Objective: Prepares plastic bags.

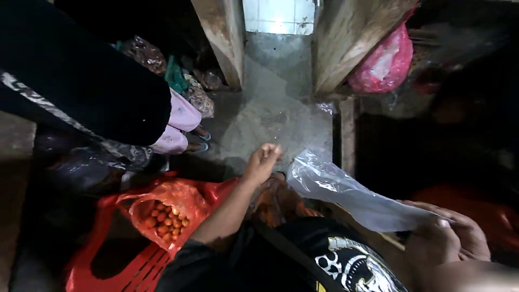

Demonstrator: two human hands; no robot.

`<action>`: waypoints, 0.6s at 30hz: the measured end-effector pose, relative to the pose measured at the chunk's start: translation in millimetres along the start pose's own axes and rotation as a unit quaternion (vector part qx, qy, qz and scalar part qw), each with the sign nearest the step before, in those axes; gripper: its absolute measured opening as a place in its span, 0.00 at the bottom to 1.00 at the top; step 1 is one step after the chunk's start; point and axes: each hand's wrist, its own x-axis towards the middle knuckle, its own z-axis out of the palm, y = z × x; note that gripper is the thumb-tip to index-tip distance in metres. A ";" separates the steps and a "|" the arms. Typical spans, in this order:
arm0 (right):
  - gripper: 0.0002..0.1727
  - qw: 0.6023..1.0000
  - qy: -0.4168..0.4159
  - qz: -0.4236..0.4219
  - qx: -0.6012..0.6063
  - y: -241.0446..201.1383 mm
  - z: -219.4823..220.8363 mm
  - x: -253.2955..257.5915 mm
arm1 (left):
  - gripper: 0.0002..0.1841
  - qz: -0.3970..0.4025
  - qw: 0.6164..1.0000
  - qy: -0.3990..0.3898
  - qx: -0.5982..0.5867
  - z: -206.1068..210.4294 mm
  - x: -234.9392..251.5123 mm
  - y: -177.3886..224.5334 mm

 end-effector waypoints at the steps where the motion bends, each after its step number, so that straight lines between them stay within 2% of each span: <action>1: 0.12 1.000 -0.011 0.002 0.003 -0.3 0.7 -1.1 | 0.21 -0.002 0.999 -0.034 -0.018 2.5 -5.5 -1.3; 4: 0.14 0.997 -0.057 0.019 0.047 7.1 1.5 -3.8 | 0.15 0.033 0.993 -0.105 -0.052 2.6 -14.4 0.2; 8: 0.11 0.999 -0.022 0.012 0.032 12.0 14.7 -7.7 | 0.12 0.064 0.972 -0.191 -0.118 1.1 -14.3 -1.2; 12: 0.12 0.994 -0.054 0.090 0.039 22.8 6.5 -9.5 | 0.07 0.070 0.977 -0.127 -0.155 -0.9 -17.5 0.7; 13: 0.11 0.994 -0.045 0.097 0.004 27.0 3.3 -11.4 | 0.07 0.087 0.978 -0.109 -0.155 0.2 -17.3 2.7; 16: 0.27 0.975 -0.054 0.016 -0.214 27.0 1.2 -15.0 | 0.08 0.164 0.977 -0.102 -0.091 10.4 -17.9 15.3; 18: 0.26 0.965 -0.090 -0.042 -0.245 19.0 9.9 -9.0 | 0.09 0.211 0.968 -0.133 -0.026 26.1 -17.6 26.2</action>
